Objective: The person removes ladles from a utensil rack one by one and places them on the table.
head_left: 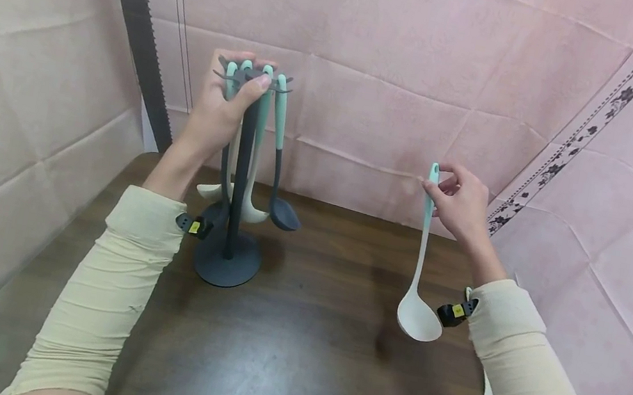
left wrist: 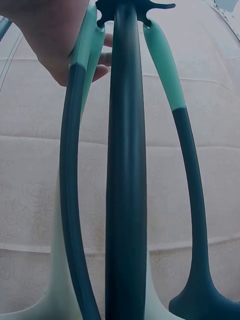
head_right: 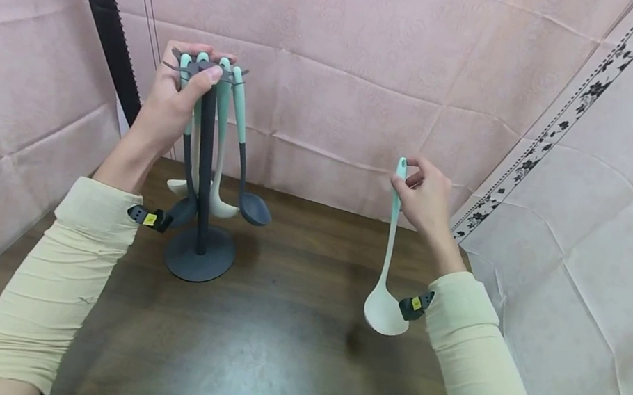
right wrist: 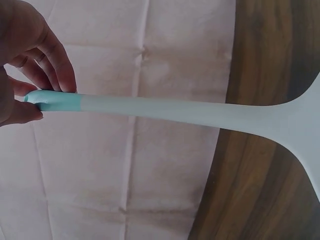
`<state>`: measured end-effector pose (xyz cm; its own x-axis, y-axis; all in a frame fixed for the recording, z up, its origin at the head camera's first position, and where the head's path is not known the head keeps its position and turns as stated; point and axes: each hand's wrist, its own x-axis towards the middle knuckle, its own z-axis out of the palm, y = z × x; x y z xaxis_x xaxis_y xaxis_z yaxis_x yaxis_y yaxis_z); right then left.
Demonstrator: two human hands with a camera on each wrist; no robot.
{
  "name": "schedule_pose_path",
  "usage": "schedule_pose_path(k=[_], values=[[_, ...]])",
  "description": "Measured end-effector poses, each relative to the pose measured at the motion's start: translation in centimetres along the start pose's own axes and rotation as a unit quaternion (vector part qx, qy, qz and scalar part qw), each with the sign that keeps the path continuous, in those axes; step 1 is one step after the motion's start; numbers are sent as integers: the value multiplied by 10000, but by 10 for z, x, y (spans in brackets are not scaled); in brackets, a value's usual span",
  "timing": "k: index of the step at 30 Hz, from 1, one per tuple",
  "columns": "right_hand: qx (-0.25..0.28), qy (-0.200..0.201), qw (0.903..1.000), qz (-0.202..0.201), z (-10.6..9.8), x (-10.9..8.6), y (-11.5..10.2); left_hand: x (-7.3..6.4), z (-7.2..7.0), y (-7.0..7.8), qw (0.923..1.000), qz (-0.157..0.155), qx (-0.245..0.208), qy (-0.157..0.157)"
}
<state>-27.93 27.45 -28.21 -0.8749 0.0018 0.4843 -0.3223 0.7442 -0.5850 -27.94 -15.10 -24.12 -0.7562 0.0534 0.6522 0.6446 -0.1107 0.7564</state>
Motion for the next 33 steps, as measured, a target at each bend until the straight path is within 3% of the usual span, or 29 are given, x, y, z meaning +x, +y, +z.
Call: schedule_pose_path(k=[15, 27, 33], values=[[-331, -413, 9974, 485, -7, -19, 26, 0, 0, 0, 10000, -76, 61, -5], [-588, -787, 9933, 613, -10, -33, 56, 1, 1, 0, 9998, 89, -194, 31], [-792, -867, 9914, 573, -10, -43, 74, 1, 1, -1, 9999, 58, -105, 50]])
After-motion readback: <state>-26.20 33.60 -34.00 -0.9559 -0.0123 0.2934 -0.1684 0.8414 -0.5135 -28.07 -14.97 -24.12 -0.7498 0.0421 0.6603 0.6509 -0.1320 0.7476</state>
